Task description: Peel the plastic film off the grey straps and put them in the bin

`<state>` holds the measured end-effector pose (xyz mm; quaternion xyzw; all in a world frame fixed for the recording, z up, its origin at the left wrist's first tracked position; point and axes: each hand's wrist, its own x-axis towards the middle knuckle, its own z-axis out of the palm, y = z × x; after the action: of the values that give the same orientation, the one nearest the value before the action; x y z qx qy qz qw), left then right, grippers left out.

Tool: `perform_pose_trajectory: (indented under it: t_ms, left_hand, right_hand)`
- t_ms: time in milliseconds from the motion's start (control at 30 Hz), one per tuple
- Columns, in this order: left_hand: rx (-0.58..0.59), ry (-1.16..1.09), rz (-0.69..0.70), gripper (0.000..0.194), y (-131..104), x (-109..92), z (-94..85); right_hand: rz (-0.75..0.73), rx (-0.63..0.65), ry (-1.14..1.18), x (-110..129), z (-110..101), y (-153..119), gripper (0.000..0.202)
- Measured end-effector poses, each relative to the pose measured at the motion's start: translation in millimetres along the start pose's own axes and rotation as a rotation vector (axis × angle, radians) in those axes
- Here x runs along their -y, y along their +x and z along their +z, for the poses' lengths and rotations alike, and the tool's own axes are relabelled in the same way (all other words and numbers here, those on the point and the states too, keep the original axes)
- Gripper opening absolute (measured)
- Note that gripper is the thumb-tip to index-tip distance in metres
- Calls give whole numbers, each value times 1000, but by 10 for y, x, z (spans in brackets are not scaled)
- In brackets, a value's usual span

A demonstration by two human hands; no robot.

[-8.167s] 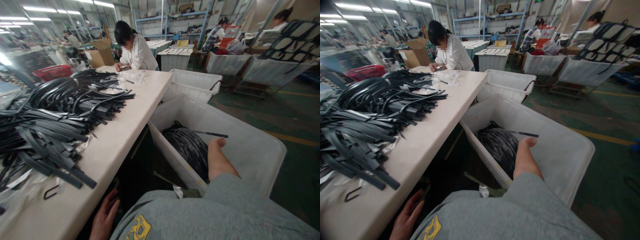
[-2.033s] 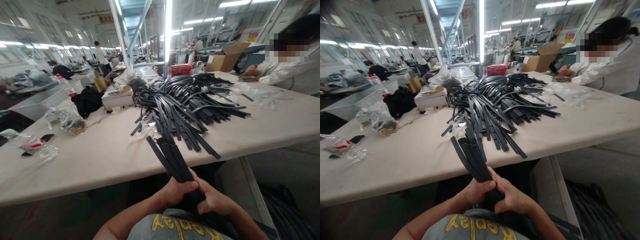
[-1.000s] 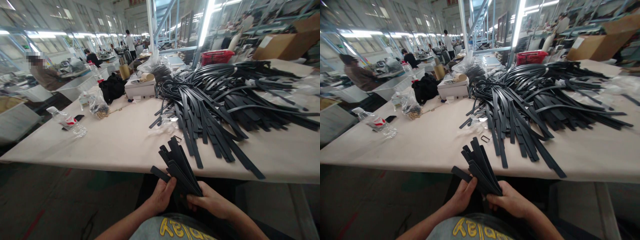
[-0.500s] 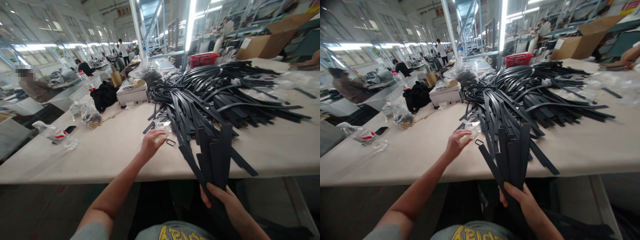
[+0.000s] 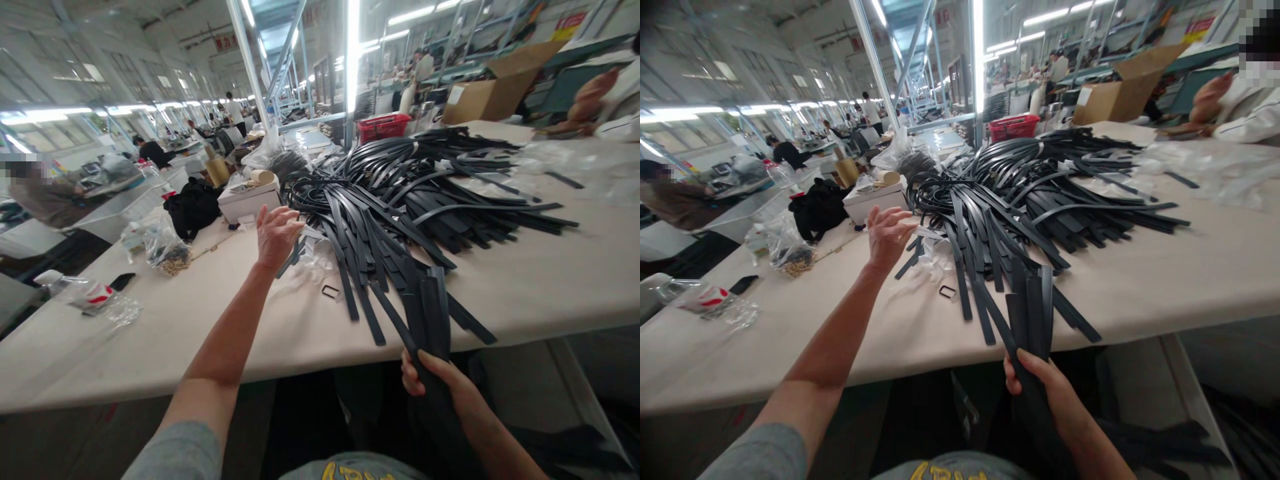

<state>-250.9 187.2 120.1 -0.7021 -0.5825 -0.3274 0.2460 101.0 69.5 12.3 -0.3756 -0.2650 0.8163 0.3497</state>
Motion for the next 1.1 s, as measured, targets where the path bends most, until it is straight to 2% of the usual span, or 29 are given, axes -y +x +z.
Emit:
perform_pose_trajectory:
  t_ms: [67,167,267,367,433,500,600,700,833,867,933,1000,1033,1100]
  left_hand:
    - [-50,-27,75,12,-102,-102,-216]
    - [-23,-127,170,12,-475,-340,-443]
    - [82,-304,184,16,-937,-568,-550]
    - [246,-513,92,20,-1266,-733,-590]
    - [347,-622,29,23,-1372,-819,-608]
    - [422,-710,1,28,-1411,-896,-625]
    - [495,-804,28,31,-1429,-987,-634]
    - [524,-849,109,28,-1477,-1039,-603]
    - [606,-936,92,25,-1595,-1077,-564]
    - [599,-934,64,25,-1628,-1088,-571]
    - [499,-889,-54,21,-1696,-1122,-607]
    - [401,-846,-285,19,-1765,-1177,-651]
    - [406,-864,-425,24,-1798,-1213,-665]
    - [560,-1006,-697,41,-1854,-1300,-661]
  right_hand:
    - [9,60,32,86,21,3,31]
    - [43,102,45,188,87,-16,33]
    - [86,89,-31,229,199,-22,38]
    - [134,134,-188,211,378,37,45]
    - [156,146,-274,176,518,120,40]
    - [151,105,-304,132,644,225,30]
    - [90,80,-275,73,762,374,25]
    - [12,175,-300,41,791,465,30]
    - [-63,226,-409,22,756,493,34]
    - [-76,211,-432,20,740,492,34]
    - [-95,175,-476,23,700,487,34]
    - [-110,143,-531,33,661,482,35]
    - [-119,132,-561,40,647,478,35]
    - [-145,122,-596,54,637,465,34]
